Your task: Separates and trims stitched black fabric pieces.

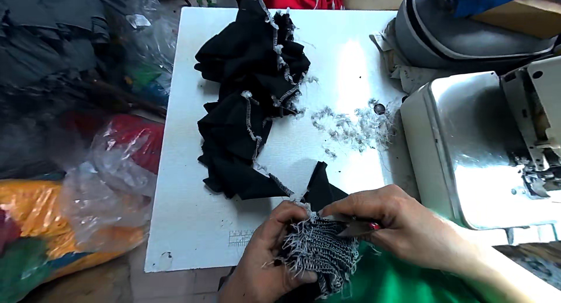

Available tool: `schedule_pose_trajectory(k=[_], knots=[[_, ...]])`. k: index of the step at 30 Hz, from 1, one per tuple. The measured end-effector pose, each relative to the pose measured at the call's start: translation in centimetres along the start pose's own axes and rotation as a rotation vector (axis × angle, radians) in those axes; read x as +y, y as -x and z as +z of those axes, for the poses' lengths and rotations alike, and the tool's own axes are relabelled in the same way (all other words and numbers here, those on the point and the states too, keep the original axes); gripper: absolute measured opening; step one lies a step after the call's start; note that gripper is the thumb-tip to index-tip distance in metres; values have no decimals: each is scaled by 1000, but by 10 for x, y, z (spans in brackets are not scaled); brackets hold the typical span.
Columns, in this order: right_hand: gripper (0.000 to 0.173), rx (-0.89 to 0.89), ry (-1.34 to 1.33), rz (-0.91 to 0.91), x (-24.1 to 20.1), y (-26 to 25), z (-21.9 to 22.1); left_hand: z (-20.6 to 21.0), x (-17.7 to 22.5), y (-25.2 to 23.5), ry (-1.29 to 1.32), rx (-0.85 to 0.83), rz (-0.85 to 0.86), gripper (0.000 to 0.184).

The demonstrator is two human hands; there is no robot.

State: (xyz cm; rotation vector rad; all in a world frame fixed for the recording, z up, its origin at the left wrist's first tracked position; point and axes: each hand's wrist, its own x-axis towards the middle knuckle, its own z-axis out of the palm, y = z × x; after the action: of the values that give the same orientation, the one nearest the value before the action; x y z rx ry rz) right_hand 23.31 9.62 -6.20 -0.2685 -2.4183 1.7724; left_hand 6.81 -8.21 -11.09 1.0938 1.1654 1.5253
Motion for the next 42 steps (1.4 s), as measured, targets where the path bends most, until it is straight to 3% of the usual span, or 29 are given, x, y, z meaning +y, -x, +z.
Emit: schedule_pose_trajectory(k=[5, 8, 11, 16, 19, 22, 25, 27, 30, 35, 42], knots=[[31, -52, 32, -80, -1, 2, 2, -10, -4, 1, -82, -134, -61, 72], [33, -60, 12, -78, -1, 3, 2, -12, 0, 0, -67, -191, -9, 54], [32, 7, 53, -42, 0, 3, -3, -6, 3, -2, -90, -108, 0, 46], [30, 195, 358, 8, 8, 14, -23, -6, 11, -6, -89, -9, -17, 46], [29, 354, 399, 181, 2, 25, -32, -7, 14, -9, -80, 16, -44, 44], [23, 382, 76, 301, -9, 39, -30, -9, 16, -12, -65, 16, -81, 44], [58, 64, -427, 376, -18, 49, -18, -10, 17, -14, -55, 19, -87, 43], [67, -56, -579, 452, -17, 49, -10, -9, 19, -17, -45, 18, -97, 44], [48, -88, -693, 575, -14, 43, -10, -9, 21, -19, -23, 7, -99, 44], [35, -76, -802, 690, -10, 32, -12, -9, 22, -23, -56, 0, -94, 44], [22, 143, -829, 632, -10, 21, -7, -13, 13, -25, 6, -103, -67, 45]])
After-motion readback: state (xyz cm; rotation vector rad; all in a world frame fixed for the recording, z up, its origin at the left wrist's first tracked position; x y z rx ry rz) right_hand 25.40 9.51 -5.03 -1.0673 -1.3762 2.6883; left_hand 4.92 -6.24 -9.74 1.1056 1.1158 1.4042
